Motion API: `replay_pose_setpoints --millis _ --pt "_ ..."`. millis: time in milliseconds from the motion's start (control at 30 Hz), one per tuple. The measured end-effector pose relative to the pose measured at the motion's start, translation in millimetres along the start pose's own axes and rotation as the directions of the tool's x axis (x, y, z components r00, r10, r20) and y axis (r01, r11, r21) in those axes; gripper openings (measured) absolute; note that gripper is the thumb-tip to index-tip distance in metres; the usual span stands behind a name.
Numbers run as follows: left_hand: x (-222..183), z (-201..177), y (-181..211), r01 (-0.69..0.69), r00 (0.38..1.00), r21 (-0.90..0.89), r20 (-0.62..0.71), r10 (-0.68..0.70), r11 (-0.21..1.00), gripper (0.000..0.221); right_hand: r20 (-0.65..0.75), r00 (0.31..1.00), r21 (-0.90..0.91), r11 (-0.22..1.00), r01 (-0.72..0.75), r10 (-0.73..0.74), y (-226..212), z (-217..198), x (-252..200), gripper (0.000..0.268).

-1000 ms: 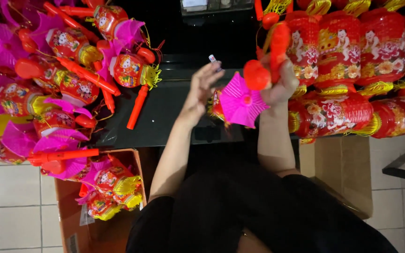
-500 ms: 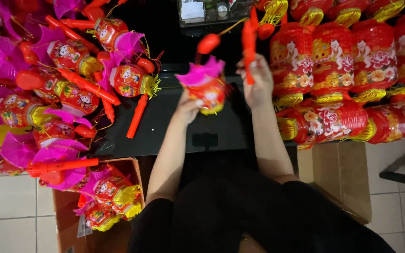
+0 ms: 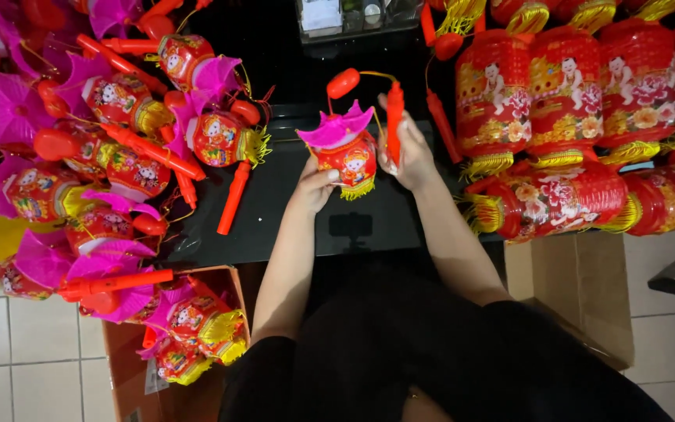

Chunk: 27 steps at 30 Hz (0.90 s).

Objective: Assembling decorative lanterns by attaching plastic handles to the lantern bodies.

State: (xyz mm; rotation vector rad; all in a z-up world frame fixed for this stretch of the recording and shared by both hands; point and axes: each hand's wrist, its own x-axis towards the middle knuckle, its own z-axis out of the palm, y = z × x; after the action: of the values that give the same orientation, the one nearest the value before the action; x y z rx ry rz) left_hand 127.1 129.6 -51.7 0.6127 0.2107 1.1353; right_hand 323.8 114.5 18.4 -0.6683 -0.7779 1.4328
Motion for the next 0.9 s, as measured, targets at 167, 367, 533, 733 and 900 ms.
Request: replay_pose_setpoints --millis 167,367,533,733,900 --pt "3 -16 -2 -0.103 0.994 -0.125 -0.044 0.098 0.987 0.055 -0.021 0.997 0.005 0.998 -0.070 0.070 13 -16 3 0.041" --pt "4 -5 10 -0.138 0.985 -0.146 -0.122 0.121 0.980 0.053 0.006 0.999 -0.073 0.996 -0.049 0.050 2 1 1 0.032" --pt "2 25 10 -0.050 0.997 0.138 -0.055 0.058 0.989 0.063 0.068 0.998 0.111 0.994 -0.017 0.010 14 0 -5 0.059" --pt "-1 26 10 -0.053 0.998 0.344 0.035 0.043 0.938 0.080 0.122 0.992 0.037 0.998 -0.049 0.044 19 -5 -4 0.083" --pt "3 32 15 0.025 0.992 0.464 0.097 -0.079 0.885 0.111 0.078 0.996 0.041 0.998 0.039 -0.042 17 7 4 0.094"
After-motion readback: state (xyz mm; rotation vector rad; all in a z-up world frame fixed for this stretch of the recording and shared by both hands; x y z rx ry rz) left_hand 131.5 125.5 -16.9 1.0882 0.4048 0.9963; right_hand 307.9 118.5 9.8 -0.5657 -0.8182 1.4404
